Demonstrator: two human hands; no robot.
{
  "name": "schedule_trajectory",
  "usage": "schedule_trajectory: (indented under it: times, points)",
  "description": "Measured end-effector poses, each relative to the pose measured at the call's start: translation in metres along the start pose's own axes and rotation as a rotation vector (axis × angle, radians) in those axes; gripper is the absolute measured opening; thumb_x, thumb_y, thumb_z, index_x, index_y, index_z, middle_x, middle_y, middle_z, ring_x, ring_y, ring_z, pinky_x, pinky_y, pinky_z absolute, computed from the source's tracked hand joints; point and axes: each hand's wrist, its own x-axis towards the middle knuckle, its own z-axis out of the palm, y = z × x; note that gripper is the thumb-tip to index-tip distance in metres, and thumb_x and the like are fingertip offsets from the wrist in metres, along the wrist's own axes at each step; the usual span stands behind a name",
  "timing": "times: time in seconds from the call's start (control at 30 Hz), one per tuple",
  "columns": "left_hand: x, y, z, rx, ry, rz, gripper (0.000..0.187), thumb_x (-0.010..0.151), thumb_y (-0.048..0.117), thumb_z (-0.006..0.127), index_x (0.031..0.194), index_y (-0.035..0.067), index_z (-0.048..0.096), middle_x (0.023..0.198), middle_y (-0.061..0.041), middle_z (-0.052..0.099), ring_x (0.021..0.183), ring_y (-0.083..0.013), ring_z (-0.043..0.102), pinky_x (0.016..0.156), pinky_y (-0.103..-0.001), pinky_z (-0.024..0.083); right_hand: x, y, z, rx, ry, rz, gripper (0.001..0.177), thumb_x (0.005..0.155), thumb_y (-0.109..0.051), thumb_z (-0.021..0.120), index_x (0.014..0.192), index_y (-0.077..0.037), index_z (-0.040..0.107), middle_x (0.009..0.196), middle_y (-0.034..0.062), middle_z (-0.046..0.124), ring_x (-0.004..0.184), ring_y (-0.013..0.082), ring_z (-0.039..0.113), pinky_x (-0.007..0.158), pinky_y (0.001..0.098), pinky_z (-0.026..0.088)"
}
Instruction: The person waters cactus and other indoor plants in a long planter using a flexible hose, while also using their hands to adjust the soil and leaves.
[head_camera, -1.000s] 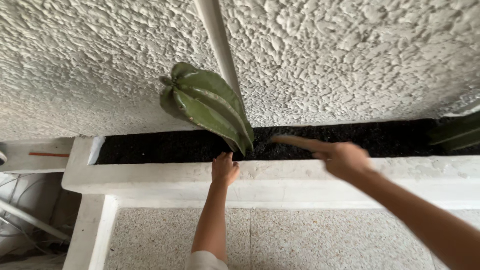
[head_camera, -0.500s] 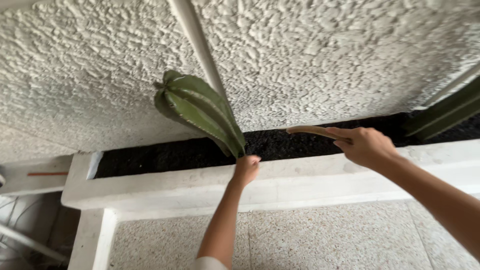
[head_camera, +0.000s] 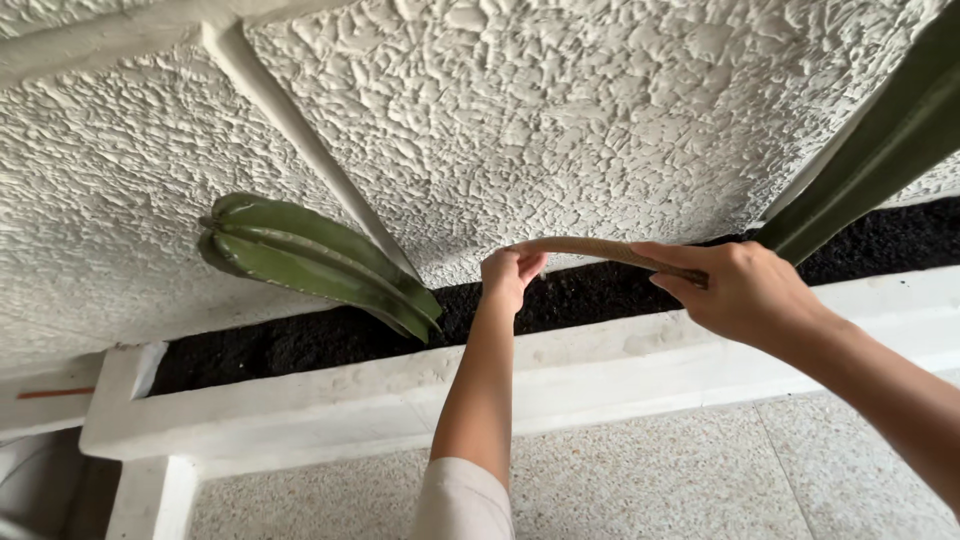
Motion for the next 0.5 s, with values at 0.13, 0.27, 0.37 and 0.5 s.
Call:
schedule_trajectory:
  times: [0.13, 0.27, 0.37, 0.5]
  points:
    - [-0.006, 0.016, 0.017, -0.374, 0.126, -0.047, 0.015, 0.100, -0.005, 0.050, 0.105, -0.014, 0.059, 0.090, -0.018, 0.068, 0.077, -0.0222, 0.074, 0.074, -0.030, 0.066, 0.002, 0.015, 0.004, 0.033, 0.034, -0.089, 0.042, 0.092, -0.035, 0.074, 0.133, -0.035, 0.066, 0.043, 0.0059, 0.064, 0.031, 0.0154, 0.048, 0.038, 0.0344, 0.043]
    - [0.003, 0.009, 0.017, -0.116, 0.364, 0.030, 0.015, 0.093, 0.002, 0.068, 0.094, -0.009, 0.078, 0.081, -0.015, 0.074, 0.055, -0.0109, 0.058, 0.045, -0.022, 0.037, 0.001, 0.029, 0.008, 0.052, 0.090, -0.208, 0.048, 0.088, -0.028, 0.071, 0.136, -0.029, 0.066, 0.047, 0.0041, 0.065, 0.031, 0.0138, 0.050, 0.036, 0.0329, 0.046]
    - [0.008, 0.004, 0.016, -0.024, 0.589, -0.015, 0.008, 0.089, 0.002, 0.074, 0.095, -0.003, 0.073, 0.085, -0.015, 0.072, 0.060, -0.0160, 0.072, 0.054, -0.020, 0.057, -0.002, 0.036, 0.007, 0.053, 0.098, -0.248, 0.045, 0.091, -0.027, 0.070, 0.135, -0.028, 0.066, 0.052, 0.0026, 0.067, 0.031, 0.0141, 0.051, 0.035, 0.0333, 0.047]
    - [0.052, -0.022, 0.006, 0.288, 0.557, 0.060, 0.019, 0.077, -0.004, 0.083, 0.094, -0.003, 0.077, 0.086, -0.013, 0.076, 0.060, -0.0131, 0.067, 0.042, -0.026, 0.045, -0.009, 0.047, 0.001, 0.100, 0.211, -0.334, 0.042, 0.090, -0.026, 0.071, 0.131, -0.024, 0.068, 0.049, 0.0036, 0.064, 0.032, 0.0129, 0.050, 0.037, 0.0334, 0.046]
